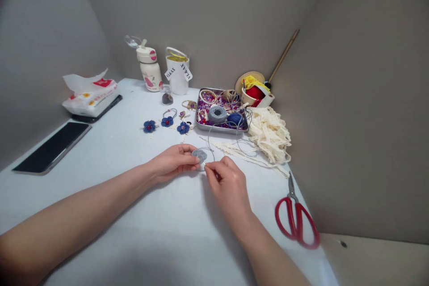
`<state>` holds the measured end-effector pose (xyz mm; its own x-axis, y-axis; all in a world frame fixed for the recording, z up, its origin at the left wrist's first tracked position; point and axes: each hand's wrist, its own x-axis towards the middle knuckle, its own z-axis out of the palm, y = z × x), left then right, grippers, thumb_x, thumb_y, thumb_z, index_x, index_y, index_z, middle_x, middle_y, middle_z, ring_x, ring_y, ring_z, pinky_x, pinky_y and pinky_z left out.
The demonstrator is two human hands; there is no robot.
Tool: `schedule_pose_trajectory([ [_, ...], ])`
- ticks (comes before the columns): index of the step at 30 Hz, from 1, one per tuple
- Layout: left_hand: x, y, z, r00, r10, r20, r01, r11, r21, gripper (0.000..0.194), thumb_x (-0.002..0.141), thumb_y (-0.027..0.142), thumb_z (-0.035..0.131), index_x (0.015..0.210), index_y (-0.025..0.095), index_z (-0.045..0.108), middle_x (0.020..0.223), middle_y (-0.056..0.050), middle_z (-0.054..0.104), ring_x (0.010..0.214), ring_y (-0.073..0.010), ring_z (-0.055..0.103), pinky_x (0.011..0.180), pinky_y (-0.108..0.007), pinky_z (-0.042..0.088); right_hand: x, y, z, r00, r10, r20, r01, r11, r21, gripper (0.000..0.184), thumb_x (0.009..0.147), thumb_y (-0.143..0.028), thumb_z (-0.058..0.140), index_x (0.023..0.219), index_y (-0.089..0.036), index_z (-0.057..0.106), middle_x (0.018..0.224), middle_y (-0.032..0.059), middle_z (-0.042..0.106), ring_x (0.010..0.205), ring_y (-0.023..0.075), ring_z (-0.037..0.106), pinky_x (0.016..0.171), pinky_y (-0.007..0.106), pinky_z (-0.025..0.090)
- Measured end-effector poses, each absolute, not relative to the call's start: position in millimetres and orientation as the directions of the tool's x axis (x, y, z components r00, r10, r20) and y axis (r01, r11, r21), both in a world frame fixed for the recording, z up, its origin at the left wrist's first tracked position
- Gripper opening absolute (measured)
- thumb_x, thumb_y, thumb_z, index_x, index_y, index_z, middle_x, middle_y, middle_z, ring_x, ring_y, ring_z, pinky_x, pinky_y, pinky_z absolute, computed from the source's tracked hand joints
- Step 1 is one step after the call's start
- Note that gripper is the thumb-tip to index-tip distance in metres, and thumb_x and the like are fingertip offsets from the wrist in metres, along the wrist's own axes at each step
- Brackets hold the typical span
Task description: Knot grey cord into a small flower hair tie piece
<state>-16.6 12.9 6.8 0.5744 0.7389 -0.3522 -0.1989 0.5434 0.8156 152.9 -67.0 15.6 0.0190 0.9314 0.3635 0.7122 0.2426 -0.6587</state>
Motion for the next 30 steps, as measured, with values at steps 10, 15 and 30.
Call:
schedule_pose_trajectory([
  [10, -15.9, 11.6, 10.1, 0.577, 0.735, -0.356, -0.177, 0.538, 0.824, 0.031, 0.062, 0.015, 0.083, 0.084, 0.011, 0.061, 0.074, -0.003, 0.066, 0.066, -0.0094, 0.064, 0.070, -0.023, 0.050, 152.4, -66.3, 16.1, 0.003, 0.932, 0.363, 0.717, 0.251, -0.650, 0.013, 0.085, -0.019, 0.058, 0.081, -0.019, 0.071, 0.068, 0.0001, 0.053, 0.061, 0.0123, 0.053, 0.059, 0.024, 0.042],
  [15, -15.2, 11.2, 9.2, 0.576, 0.733, -0.361, -0.169, 0.539, 0.825, 0.033, 0.062, 0.015, 0.083, 0.086, 0.010, 0.060, 0.075, -0.004, 0.067, 0.066, -0.0102, 0.064, 0.072, -0.025, 0.051, 152.7, -66.8, 14.9, 0.003, 0.936, 0.351, 0.719, 0.242, -0.651, 0.013, 0.085, -0.020, 0.058, 0.082, -0.019, 0.070, 0.068, 0.0001, 0.053, 0.061, 0.0124, 0.053, 0.059, 0.025, 0.042],
  [30, -16.6, 10.6, 6.6, 0.595, 0.733, -0.329, -0.196, 0.530, 0.825, 0.037, 0.063, 0.014, 0.082, 0.093, 0.011, 0.061, 0.087, -0.008, 0.069, 0.078, -0.0133, 0.067, 0.084, -0.030, 0.052, 153.5, -64.5, 14.2, 0.053, 0.948, 0.313, 0.700, 0.188, -0.689, 0.012, 0.085, -0.023, 0.060, 0.080, -0.020, 0.071, 0.068, -0.0004, 0.054, 0.062, 0.0125, 0.052, 0.060, 0.025, 0.041],
])
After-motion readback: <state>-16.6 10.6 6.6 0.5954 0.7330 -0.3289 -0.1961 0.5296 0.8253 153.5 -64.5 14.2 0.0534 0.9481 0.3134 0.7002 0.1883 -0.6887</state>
